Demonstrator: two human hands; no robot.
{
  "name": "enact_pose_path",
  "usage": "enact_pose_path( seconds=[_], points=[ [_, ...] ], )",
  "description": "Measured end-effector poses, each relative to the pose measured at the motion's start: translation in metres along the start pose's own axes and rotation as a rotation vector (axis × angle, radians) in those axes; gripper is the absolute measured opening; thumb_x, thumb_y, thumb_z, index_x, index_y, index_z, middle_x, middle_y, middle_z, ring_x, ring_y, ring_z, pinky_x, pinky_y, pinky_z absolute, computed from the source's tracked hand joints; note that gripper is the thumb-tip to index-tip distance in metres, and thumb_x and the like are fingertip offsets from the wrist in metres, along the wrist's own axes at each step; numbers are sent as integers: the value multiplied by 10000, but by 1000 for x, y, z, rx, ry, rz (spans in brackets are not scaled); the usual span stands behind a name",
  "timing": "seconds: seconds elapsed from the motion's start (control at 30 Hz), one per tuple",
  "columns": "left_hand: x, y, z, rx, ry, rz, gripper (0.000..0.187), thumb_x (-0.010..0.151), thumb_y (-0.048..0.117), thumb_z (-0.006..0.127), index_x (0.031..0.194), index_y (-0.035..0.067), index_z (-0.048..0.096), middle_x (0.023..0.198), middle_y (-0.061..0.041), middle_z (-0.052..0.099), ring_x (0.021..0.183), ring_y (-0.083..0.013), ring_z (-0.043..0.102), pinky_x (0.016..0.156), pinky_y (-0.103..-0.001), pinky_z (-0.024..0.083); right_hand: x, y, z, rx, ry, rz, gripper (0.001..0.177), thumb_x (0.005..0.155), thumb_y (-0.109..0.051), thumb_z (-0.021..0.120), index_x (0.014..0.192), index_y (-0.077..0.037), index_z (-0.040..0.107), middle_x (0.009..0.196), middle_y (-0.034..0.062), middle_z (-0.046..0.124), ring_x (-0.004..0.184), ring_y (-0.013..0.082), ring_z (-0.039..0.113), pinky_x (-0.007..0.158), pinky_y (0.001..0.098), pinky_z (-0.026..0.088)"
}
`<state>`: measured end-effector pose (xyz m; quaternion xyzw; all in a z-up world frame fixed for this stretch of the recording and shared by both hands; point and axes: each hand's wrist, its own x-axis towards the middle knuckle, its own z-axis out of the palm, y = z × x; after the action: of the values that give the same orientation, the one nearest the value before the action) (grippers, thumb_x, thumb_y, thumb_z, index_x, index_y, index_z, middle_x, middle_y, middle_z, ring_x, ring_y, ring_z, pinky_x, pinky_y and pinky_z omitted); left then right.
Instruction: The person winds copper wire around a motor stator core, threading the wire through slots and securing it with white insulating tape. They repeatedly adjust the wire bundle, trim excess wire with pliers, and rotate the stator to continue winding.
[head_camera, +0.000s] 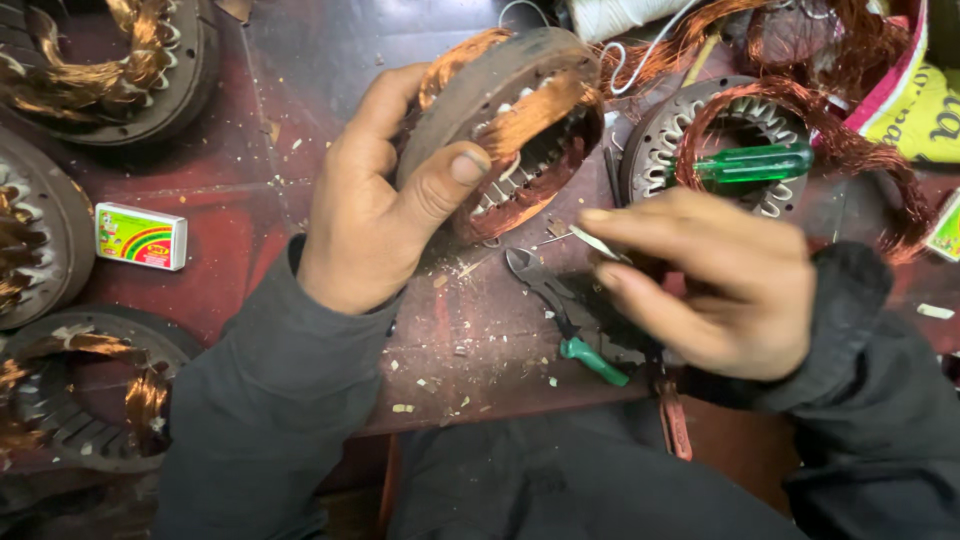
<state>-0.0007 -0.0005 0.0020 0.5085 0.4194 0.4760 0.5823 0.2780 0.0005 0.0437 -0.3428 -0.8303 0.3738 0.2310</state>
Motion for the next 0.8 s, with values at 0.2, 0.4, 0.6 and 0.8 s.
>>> enact_pose_path(
  seconds=[0.2,0.4,0.6,0.8],
  points=[
    [-2,8,1,264,-23,30,580,1059,402,741,1432,19,517,1255,-86,728,1178,-136,708,1048,-296,575,16,-4,32,-229,37,-10,446,901,1,747,1335,-27,648,952,110,672,744,251,679,647,341,540],
    [-4,11,3,241,-31,28,614,1015,429,753,1418,34,511,1233,-91,740,1166,-153,730,1042,-314,592,13,1,37,-334,-8,51,394,869,-52,784,1253,-59,695,841,77,619,637,267,635,569,376,504],
    [-4,7,3,310,-44,99,616,1012,439,782,1389,27,521,1222,-104,726,1155,-159,739,1011,-298,594,15,3,40,-254,-5,103,232,931,-85,775,1140,-75,675,908,85,637,730,289,670,637,383,533],
    [-8,1,6,423,-62,172,632,1022,476,794,1377,32,516,1199,-117,714,1122,-202,746,979,-306,592,16,-1,36,-299,-92,163,231,856,-113,766,1069,-49,704,863,144,703,664,337,683,559,397,531]
  ],
)
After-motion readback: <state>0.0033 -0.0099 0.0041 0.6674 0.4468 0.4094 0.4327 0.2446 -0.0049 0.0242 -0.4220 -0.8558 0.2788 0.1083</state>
